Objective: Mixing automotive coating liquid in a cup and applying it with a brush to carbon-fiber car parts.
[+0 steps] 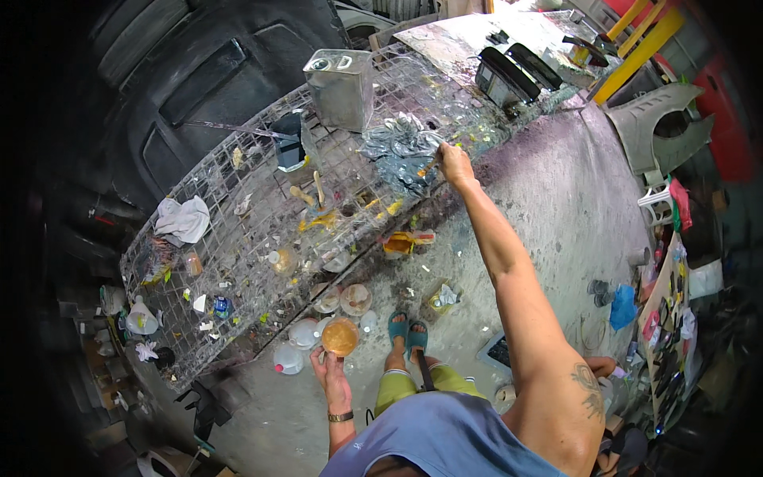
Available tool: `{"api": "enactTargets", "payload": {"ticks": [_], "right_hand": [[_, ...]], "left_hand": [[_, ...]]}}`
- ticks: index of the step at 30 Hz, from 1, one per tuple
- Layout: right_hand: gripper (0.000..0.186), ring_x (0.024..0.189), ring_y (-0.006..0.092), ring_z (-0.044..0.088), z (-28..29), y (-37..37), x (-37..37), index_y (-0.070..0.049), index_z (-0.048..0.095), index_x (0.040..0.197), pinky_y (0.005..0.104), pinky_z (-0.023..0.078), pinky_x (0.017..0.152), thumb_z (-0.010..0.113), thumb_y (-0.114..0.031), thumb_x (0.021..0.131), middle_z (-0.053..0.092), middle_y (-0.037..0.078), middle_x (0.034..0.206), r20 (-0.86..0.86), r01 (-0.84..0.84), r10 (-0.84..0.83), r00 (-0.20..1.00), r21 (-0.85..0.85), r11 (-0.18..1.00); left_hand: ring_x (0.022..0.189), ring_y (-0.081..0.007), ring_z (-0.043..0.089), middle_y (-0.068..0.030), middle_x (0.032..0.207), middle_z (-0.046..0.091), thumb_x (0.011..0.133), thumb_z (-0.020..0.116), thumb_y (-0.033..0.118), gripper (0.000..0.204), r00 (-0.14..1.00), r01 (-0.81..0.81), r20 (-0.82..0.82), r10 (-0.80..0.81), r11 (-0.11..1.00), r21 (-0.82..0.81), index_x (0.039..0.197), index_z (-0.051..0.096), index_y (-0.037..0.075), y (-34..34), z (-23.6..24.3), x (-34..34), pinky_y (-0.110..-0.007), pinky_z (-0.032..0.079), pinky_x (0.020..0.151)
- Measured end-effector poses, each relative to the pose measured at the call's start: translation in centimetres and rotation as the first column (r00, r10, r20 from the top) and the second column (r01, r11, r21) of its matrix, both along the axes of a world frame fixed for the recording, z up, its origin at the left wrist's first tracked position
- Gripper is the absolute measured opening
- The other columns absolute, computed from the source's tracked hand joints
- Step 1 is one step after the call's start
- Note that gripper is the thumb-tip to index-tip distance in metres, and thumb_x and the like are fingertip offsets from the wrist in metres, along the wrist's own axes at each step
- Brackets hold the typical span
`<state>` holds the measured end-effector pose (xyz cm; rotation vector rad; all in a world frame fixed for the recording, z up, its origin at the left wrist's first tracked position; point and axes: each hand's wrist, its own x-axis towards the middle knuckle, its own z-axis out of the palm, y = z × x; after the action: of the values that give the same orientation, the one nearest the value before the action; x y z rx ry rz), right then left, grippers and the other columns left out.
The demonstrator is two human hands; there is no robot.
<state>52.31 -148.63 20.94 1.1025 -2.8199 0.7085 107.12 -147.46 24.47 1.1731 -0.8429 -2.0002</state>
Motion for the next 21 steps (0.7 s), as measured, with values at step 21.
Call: {"api": "enactTargets", "payload": {"ticks": [21], "right_hand": [[0.011, 0.066, 0.0340, 0.066, 5.1, 5.4, -4.8, -0.003, 0.054, 0.094, 0.0440, 0.050, 0.059, 0.055, -0.014, 0.093, 0.064, 0.018, 0.072, 0.107, 0.226, -0.205, 0.973, -0.626, 0.746]], "left_hand": [[0.112, -0.0179, 0.049, -0.0109, 0.121, 0.053, 0.090, 0.067, 0.017, 0.043, 0.992, 0.125, 0.032, -0.125, 0.992, -0.010, 0.120, 0.037, 0.009, 0.3, -1.2, -6.2, -0.036, 0.036, 0.100]]}}
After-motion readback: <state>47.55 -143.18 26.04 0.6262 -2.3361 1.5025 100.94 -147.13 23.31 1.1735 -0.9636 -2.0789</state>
